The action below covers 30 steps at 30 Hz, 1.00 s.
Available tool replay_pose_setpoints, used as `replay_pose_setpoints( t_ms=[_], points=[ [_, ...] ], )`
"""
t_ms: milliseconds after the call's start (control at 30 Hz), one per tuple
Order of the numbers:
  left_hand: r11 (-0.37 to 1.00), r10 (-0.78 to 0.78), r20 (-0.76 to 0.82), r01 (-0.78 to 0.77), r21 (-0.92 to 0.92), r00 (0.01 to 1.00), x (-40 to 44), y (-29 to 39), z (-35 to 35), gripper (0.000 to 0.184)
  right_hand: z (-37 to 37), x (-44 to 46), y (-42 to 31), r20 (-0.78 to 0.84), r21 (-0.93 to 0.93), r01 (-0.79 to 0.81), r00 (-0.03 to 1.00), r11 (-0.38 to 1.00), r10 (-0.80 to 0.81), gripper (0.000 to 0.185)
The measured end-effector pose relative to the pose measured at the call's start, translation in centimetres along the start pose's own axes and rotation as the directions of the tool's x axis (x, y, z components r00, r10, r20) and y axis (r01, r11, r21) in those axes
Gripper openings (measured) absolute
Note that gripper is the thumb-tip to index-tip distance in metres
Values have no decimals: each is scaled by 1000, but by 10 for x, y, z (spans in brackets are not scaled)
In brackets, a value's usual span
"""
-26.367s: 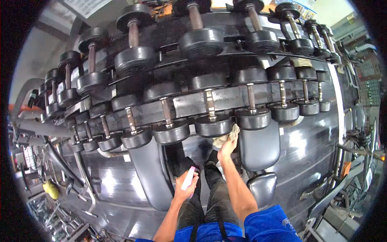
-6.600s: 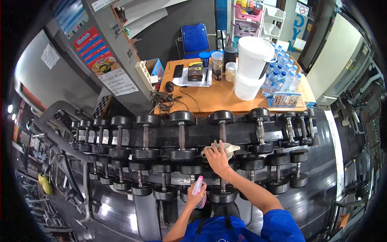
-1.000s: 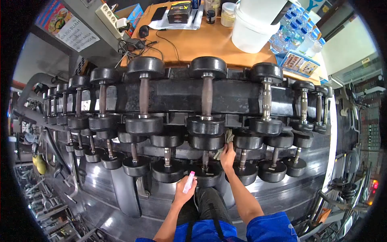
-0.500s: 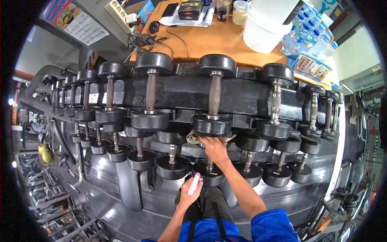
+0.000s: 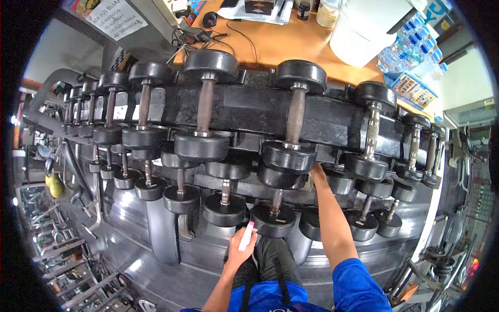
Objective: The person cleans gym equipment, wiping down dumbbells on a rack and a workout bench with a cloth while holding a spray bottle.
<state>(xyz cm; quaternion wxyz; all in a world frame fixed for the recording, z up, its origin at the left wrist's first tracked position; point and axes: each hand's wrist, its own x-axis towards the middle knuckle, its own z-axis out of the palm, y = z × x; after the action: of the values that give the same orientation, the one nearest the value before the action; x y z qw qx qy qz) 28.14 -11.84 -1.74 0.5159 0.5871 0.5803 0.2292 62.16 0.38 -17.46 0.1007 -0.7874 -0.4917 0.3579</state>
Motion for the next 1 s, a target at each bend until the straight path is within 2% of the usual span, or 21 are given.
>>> replay_pose_setpoints(
  t_ms=[100, 200, 333, 433, 600, 700, 767, 800, 900, 967, 1000],
  points=[
    [998, 55, -23, -55, 17, 998, -1, 2, -2, 11, -5, 6, 6, 70, 36, -34, 997, 999, 31, 36],
    [989, -146, 17, 146, -32, 989, -6, 7, -7, 10, -18, -4, 14, 129, 193, -19, 992, 981, -6, 37],
    [995, -97, 5, 97, -4, 995, -2, -1, -5, 10, -39, -15, 19, 146, 401, 2, 987, 916, -66, 39],
    [997, -76, -6, 76, 11, 997, 0, -1, -5, 10, -42, -7, 12, 93, 339, 53, 992, 939, -90, 35],
    [994, -111, 22, 111, -13, 994, 0, 6, -8, 10, -9, 15, -31, -70, 71, 113, 992, 991, -108, 28],
    [999, -48, -8, 48, -10, 999, 0, 8, -8, 10, -2, 20, -58, -94, -40, 129, 987, 991, -132, 24],
    [995, -103, 23, 104, -10, 994, 0, 6, -10, 10, -5, 15, -72, -87, -90, 149, 984, 985, -156, 22],
    [991, -129, 37, 130, -12, 991, 0, 5, -10, 10, -9, 9, -79, -82, -101, 167, 981, 981, -176, 20],
    [999, -49, 25, 49, 4, 999, -1, 4, -10, 9, -21, -13, -95, -59, -82, 263, 962, 961, -268, 16],
    [1000, -9, 33, 9, 17, 999, -1, 1, -10, 8, -21, -26, -98, -76, -34, 369, 926, 929, -371, 14],
    [1000, 12, 39, -13, 24, 999, 0, 0, -11, 8, -10, -25, -87, -134, 19, 471, 875, 882, -465, 14]
  ],
)
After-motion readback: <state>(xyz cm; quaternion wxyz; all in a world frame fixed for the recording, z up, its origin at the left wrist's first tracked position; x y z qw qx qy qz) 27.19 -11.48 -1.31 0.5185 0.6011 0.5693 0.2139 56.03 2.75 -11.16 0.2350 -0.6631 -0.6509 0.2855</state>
